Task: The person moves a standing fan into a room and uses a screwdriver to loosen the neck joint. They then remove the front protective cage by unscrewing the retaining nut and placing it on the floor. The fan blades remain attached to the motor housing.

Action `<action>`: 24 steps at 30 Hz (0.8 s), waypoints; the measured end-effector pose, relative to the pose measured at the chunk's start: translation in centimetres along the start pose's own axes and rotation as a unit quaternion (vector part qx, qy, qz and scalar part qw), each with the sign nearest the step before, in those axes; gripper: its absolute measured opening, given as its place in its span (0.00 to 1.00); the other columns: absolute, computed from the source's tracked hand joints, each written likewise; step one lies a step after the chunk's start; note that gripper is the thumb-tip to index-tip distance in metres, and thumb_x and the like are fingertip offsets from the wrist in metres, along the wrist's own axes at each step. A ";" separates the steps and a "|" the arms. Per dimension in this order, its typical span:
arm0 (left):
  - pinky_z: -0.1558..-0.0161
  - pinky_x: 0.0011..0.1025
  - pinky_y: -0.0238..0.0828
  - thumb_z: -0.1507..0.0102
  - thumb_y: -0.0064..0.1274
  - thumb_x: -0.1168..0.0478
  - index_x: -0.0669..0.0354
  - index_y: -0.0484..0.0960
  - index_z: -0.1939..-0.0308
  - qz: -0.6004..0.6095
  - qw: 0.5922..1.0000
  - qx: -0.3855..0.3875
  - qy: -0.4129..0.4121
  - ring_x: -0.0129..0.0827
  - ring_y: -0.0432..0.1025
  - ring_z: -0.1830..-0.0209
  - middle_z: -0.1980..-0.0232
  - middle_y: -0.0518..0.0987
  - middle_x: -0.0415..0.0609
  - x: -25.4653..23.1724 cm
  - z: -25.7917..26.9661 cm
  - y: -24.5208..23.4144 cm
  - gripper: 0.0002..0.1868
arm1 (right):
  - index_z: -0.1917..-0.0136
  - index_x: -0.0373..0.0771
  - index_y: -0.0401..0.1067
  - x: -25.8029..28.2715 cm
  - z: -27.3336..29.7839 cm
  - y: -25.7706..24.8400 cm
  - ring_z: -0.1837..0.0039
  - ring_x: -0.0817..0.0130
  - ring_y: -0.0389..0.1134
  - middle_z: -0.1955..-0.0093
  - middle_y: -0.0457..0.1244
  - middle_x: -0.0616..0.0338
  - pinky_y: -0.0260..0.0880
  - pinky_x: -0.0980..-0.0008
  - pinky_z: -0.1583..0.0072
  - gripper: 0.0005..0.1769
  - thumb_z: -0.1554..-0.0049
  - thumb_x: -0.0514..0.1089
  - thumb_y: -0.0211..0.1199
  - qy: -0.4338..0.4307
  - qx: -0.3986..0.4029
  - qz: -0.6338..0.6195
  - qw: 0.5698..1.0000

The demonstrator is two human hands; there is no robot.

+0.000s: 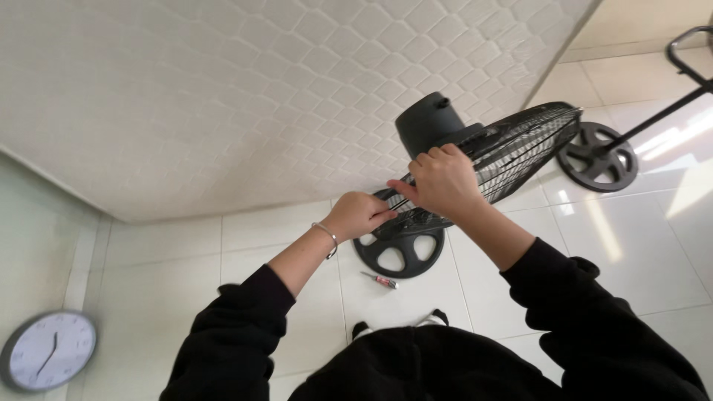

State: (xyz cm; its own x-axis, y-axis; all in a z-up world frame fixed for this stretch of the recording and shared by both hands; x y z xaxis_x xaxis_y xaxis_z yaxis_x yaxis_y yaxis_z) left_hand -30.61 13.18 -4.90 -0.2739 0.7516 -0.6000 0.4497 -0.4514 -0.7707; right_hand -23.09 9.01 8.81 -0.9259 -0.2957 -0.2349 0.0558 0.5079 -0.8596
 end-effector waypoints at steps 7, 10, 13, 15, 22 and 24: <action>0.68 0.38 0.66 0.37 0.56 0.43 0.57 0.86 0.73 0.090 0.979 0.080 -0.165 0.42 0.71 0.77 0.78 0.78 0.53 1.5 -0.3 0.6 0.22 | 0.74 0.41 0.74 -0.1 0.3 0.1 0.66 0.65 0.64 0.73 0.63 0.61 0.64 0.66 0.57 0.25 0.43 0.59 0.66 -0.005 -0.016 0.000 1.000; 0.66 0.38 0.67 0.37 0.55 0.43 0.57 0.86 0.74 0.052 0.973 0.111 -0.195 0.40 0.71 0.76 0.77 0.78 0.52 2.2 -0.4 1.1 0.23 | 0.74 0.41 0.73 0.0 0.3 0.2 0.66 0.65 0.64 0.72 0.63 0.62 0.64 0.66 0.57 0.23 0.43 0.56 0.66 -0.013 -0.029 -0.003 0.999; 0.68 0.35 0.67 0.36 0.53 0.42 0.57 0.86 0.73 0.047 0.965 0.130 -0.224 0.36 0.70 0.77 0.78 0.77 0.49 3.6 0.0 1.5 0.23 | 0.74 0.41 0.74 -0.1 0.0 0.5 0.66 0.65 0.64 0.73 0.63 0.61 0.64 0.65 0.58 0.22 0.44 0.55 0.66 -0.006 -0.022 -0.002 1.000; 0.71 0.31 0.69 0.31 0.47 0.42 0.60 0.81 0.73 0.188 0.935 0.132 -0.270 0.32 0.69 0.78 0.78 0.73 0.44 5.0 0.9 2.4 0.27 | 0.72 0.41 0.74 -0.4 -0.1 0.4 0.65 0.65 0.65 0.72 0.64 0.61 0.65 0.65 0.57 0.20 0.42 0.53 0.67 0.003 -0.021 -0.013 1.000; 0.71 0.25 0.70 0.31 0.43 0.45 0.56 0.81 0.70 0.402 0.860 0.008 -0.315 0.20 0.69 0.75 0.75 0.76 0.36 6.8 3.2 4.4 0.24 | 0.60 0.41 0.77 -1.9 1.3 -4.3 0.46 0.65 0.72 0.56 0.70 0.62 0.65 0.54 0.35 0.22 0.46 0.62 0.66 -0.017 -0.144 0.013 0.989; 0.72 0.28 0.68 0.30 0.46 0.44 0.60 0.80 0.73 0.313 0.916 -0.031 -0.249 0.25 0.69 0.78 0.78 0.75 0.41 5.4 1.6 3.4 0.26 | 0.62 0.41 0.77 -2.6 1.1 -3.5 0.48 0.64 0.71 0.59 0.69 0.62 0.64 0.53 0.36 0.26 0.48 0.67 0.67 0.002 -0.092 0.017 0.996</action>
State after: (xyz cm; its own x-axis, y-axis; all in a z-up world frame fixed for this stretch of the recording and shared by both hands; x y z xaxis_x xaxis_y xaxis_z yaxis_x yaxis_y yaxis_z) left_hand -31.93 14.97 -11.09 -0.2933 0.0343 -0.9554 0.6943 -0.6794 -0.2375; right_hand -20.47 7.08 11.94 -0.9262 -0.2725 -0.2607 0.0185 0.6576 -0.7531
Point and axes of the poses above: each hand's wrist, its own z-axis away from the middle knuckle, its own y-axis out of the palm, x = y × z, the point moved 10 cm from there along -z, towards the middle knuckle
